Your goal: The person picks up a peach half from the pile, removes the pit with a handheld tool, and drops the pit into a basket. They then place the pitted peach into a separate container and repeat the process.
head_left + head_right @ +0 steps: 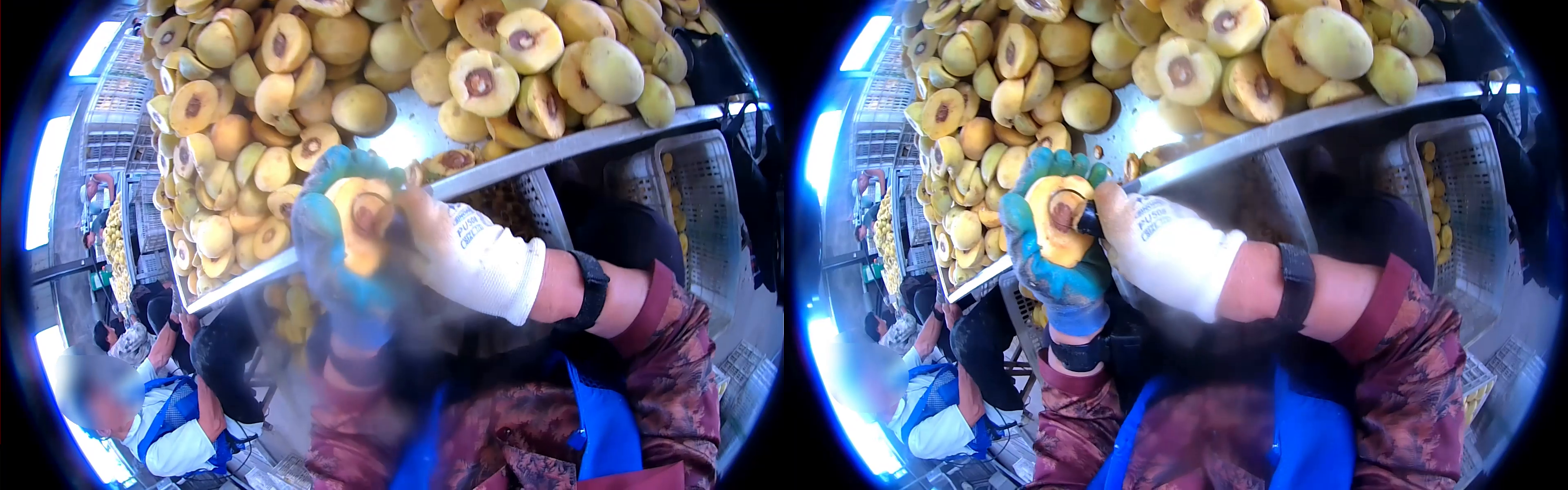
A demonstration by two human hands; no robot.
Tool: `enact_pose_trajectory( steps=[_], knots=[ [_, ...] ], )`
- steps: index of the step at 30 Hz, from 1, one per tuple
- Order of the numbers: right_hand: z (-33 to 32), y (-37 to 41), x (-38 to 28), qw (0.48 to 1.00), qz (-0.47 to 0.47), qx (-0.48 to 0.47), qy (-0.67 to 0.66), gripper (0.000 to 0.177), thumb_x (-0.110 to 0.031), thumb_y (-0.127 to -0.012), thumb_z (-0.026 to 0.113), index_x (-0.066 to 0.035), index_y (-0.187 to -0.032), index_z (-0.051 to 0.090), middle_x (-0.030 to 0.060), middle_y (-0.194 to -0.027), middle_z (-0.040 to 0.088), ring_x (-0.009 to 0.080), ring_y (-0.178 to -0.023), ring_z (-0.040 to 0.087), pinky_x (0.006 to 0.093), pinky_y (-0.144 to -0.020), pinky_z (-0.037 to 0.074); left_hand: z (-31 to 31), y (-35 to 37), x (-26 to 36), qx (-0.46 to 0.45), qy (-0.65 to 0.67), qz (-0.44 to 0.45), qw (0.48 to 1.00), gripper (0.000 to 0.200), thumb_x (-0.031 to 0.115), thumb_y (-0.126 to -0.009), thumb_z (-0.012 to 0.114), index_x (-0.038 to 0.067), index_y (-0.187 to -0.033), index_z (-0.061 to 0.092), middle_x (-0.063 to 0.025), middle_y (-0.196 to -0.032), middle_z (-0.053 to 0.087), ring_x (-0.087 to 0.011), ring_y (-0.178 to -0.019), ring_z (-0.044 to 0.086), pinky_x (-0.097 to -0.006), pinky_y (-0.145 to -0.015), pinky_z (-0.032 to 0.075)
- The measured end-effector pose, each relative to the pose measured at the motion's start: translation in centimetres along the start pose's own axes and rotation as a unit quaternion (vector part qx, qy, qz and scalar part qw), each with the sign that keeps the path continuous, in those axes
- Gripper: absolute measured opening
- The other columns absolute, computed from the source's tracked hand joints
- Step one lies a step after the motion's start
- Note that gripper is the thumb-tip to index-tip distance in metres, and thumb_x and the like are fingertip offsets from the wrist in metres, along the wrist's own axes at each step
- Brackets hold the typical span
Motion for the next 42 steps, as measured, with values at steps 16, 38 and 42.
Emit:
enact_pose_trajectory(
  steps=[16,38,42],
  knots=[
    [2.1,-0.1,0.8,0.978,0.168,-0.102,-0.074,0.034,-0.014,-0.085,0.057,0.004,-0.112,0.045,0.0258,-0.082,0.063,0.0399,-0.077,0.066,0.0445,-0.065,0.053,-0.1,1.0,2.7,-0.050,-0.298,0.236,0.923,0.040,0.018,-0.099,0.051,-0.014,-0.122,0.050,-0.0250,-0.114,0.057,-0.0338,-0.100,0.061,-0.0471,-0.085,0.055],
    [1.4,2.6,-0.6,0.860,0.353,-0.214,-0.300,0.025,-0.016,-0.087,0.058,-0.002,-0.104,0.046,0.0020,-0.062,0.051,0.0114,-0.047,0.051,0.0275,-0.044,0.044,0.7,0.2,0.5,-0.100,-0.081,-0.103,0.986,0.059,0.042,-0.084,0.069,-0.002,-0.121,0.057,-0.0182,-0.115,0.063,-0.0292,-0.103,0.063,-0.0426,-0.093,0.051],
    [1.8,3.7,-2.1,0.776,0.420,-0.238,-0.407,0.017,-0.015,-0.088,0.057,-0.004,-0.092,0.045,-0.0004,-0.059,0.048,0.0111,-0.045,0.049,0.0275,-0.042,0.042,0.8,0.6,-0.3,-0.173,-0.005,-0.197,0.965,0.035,0.004,-0.084,0.067,-0.005,-0.117,0.060,-0.0148,-0.112,0.066,-0.0200,-0.102,0.063,-0.0318,-0.090,0.051]
  ],
)
Point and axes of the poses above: each hand's wrist, its own y-axis away from the middle knuckle, its own z-axis out of the palm, x = y × z, the point moved 8 cm from there along -y, towards the middle knuckle
